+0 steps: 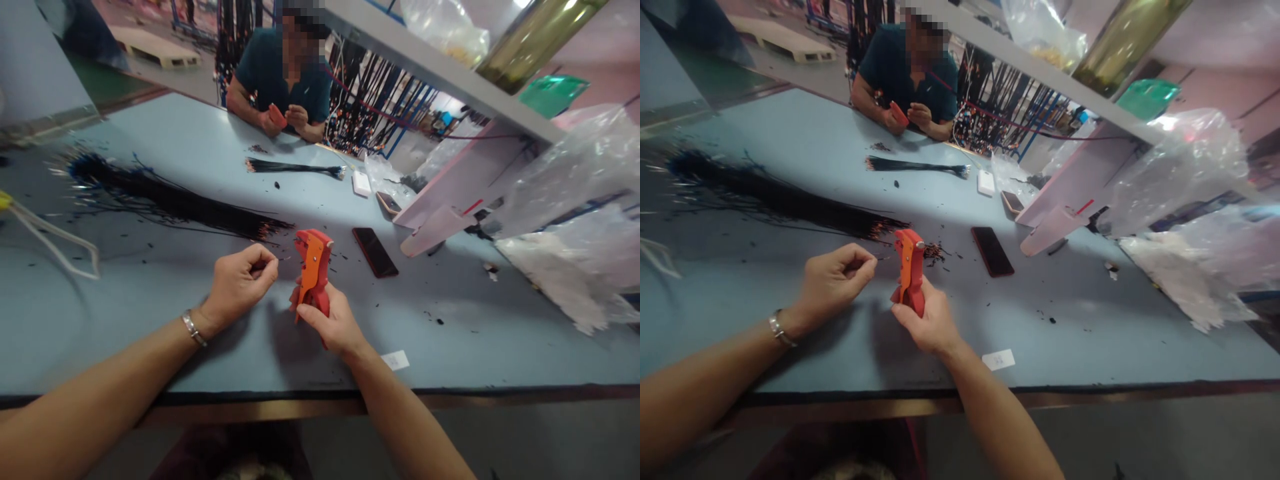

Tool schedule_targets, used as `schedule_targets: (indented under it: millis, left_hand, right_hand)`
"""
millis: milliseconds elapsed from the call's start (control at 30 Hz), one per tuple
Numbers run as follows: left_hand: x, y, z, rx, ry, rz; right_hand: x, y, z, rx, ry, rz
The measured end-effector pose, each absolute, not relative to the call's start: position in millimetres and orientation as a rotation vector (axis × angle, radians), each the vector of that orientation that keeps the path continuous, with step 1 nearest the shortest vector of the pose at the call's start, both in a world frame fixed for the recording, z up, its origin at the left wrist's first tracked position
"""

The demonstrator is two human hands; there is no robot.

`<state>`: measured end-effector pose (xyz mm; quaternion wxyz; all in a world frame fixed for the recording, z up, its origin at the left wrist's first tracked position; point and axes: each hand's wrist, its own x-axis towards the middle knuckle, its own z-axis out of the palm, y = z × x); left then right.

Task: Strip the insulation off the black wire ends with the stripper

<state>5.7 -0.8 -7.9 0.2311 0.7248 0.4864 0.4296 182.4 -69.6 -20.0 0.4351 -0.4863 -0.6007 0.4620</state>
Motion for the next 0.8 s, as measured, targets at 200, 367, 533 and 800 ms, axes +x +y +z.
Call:
schedule_targets:
  millis: [200, 367, 533, 800]
  left_hand:
    - [8, 1, -7, 1.772, 1.135, 1.116]
    - [8, 3, -12, 1.605, 0.954, 1.128]
    - [10, 1, -14, 1.515, 0.944, 1.103]
    - [12, -2, -9, 1.408, 0.934, 1.116]
  right_hand:
    - [179, -69, -15, -1.417, -1.83, 0.513]
    - [176, -69, -25, -1.485, -1.983, 0.107]
    - [177, -68, -26, -1.472, -2.025, -0.043]
    - [178, -68, -27, -1.323, -2.085, -0.149]
